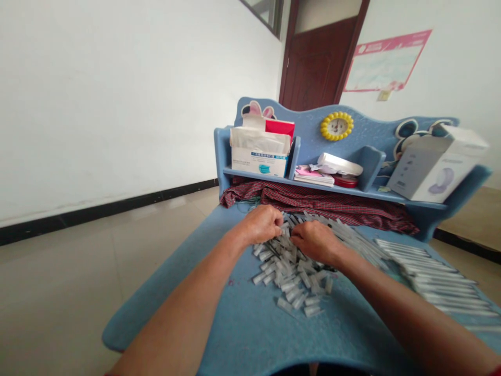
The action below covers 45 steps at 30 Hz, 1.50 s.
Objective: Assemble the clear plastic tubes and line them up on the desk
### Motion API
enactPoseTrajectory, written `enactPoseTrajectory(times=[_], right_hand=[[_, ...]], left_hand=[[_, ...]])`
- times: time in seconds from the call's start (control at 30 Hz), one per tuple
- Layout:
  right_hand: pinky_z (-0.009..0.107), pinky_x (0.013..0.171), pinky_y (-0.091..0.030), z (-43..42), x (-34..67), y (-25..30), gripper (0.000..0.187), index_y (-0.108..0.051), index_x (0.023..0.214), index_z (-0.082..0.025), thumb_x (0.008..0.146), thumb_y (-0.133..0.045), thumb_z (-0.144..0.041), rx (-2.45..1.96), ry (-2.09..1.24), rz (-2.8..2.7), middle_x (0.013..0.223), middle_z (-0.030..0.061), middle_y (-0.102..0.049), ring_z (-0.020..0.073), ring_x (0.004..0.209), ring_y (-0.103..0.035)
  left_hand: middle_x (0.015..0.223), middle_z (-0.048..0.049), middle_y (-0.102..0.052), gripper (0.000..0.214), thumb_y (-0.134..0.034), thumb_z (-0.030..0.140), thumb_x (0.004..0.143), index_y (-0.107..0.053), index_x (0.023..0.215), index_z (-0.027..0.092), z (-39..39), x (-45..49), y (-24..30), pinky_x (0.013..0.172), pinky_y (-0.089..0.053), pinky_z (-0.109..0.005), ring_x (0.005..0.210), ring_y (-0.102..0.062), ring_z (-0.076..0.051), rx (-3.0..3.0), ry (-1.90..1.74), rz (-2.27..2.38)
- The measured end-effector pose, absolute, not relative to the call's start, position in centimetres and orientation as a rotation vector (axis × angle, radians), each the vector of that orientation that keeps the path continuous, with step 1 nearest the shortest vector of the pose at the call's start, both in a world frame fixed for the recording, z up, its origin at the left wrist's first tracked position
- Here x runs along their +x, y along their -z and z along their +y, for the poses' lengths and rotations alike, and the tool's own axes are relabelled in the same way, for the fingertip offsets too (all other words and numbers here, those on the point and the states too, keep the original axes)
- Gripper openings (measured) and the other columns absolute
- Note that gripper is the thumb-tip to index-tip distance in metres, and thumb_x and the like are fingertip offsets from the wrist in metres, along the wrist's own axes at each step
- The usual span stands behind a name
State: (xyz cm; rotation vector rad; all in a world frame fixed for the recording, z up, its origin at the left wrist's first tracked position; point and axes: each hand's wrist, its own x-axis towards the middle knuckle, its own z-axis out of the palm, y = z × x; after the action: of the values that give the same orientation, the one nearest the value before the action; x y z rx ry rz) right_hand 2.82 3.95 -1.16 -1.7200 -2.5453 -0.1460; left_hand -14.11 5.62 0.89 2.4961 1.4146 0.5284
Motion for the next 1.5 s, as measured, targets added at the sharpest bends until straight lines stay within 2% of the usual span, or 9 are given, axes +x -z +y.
enactPoseTrajectory(times=[0.1,0.2,0.33,0.43,0.53,1.1,1.5], right_hand=[[0.025,0.057,-0.035,4.4,3.2,1.4,0.028,-0.069,0.079,-0.02,0.081,-0.041,-0.026,-1.678,0.123,-2.486,0.081,0.0089,-0.07,0.0198,0.075,-0.063],[0.023,0.055,-0.035,4.7,4.6,1.0,0.024,-0.066,0.071,-0.018,0.078,-0.043,-0.022,-1.556,-0.039,-2.391,0.069,0.0057,-0.067,0.0153,0.064,-0.059],[0.021,0.044,-0.032,4.6,7.1,-0.7,0.021,-0.061,0.067,-0.015,0.076,-0.046,-0.026,-1.426,-0.408,-2.216,0.047,-0.0008,-0.056,0.0095,0.043,-0.046],[0.019,0.037,-0.027,4.3,8.8,-2.2,0.019,-0.058,0.067,-0.015,0.076,-0.049,-0.03,-1.404,-0.619,-2.071,0.043,-0.0037,-0.05,0.0067,0.035,-0.037],[0.017,0.033,-0.024,3.9,10.0,-3.1,0.019,-0.056,0.067,-0.016,0.075,-0.052,-0.033,-1.385,-0.735,-2.003,0.044,-0.0044,-0.05,0.0051,0.033,-0.035],[0.017,0.03,-0.024,3.1,10.6,-4.1,0.021,-0.059,0.068,-0.016,0.074,-0.056,-0.036,-1.344,-0.755,-1.902,0.044,-0.0029,-0.053,0.0042,0.03,-0.035],[0.017,0.031,-0.024,3.5,10.1,-3.3,0.022,-0.057,0.067,-0.016,0.076,-0.056,-0.036,-1.288,-0.852,-1.933,0.044,-0.0036,-0.053,0.0044,0.03,-0.036]], left_hand=[[0.055,0.0039,-0.057,0.007,-0.061,0.021,0.065,-0.066,0.066,0.016,6.0,-14.6,-0.7,0.051,-0.027,-0.021,0.055,-0.049,-0.011,2.491,-0.565,1.403],[0.055,0.0031,-0.056,0.007,-0.06,0.02,0.065,-0.065,0.064,0.016,6.3,-15.0,-0.7,0.051,-0.028,-0.021,0.055,-0.049,-0.011,2.491,-0.582,1.426],[0.055,0.0026,-0.056,0.008,-0.058,0.018,0.065,-0.065,0.063,0.016,6.5,-15.6,-0.9,0.052,-0.028,-0.022,0.057,-0.05,-0.012,2.498,-0.594,1.515],[0.055,0.0027,-0.055,0.008,-0.057,0.017,0.065,-0.065,0.063,0.017,6.5,-15.8,-1.1,0.053,-0.029,-0.021,0.057,-0.05,-0.011,2.533,-0.58,1.506],[0.055,0.003,-0.054,0.009,-0.057,0.017,0.066,-0.066,0.063,0.017,6.3,-15.8,-1.3,0.053,-0.03,-0.021,0.057,-0.049,-0.011,2.549,-0.56,1.471],[0.056,0.0031,-0.057,0.011,-0.057,0.015,0.063,-0.068,0.065,0.017,6.1,-15.2,-1.2,0.052,-0.033,-0.019,0.056,-0.05,-0.011,2.451,-0.563,1.427],[0.067,0.0015,-0.062,0.017,-0.059,0.019,0.067,-0.07,0.078,0.012,5.6,-14.8,-1.5,0.058,-0.036,-0.018,0.064,-0.053,-0.011,2.315,-0.556,1.095]])
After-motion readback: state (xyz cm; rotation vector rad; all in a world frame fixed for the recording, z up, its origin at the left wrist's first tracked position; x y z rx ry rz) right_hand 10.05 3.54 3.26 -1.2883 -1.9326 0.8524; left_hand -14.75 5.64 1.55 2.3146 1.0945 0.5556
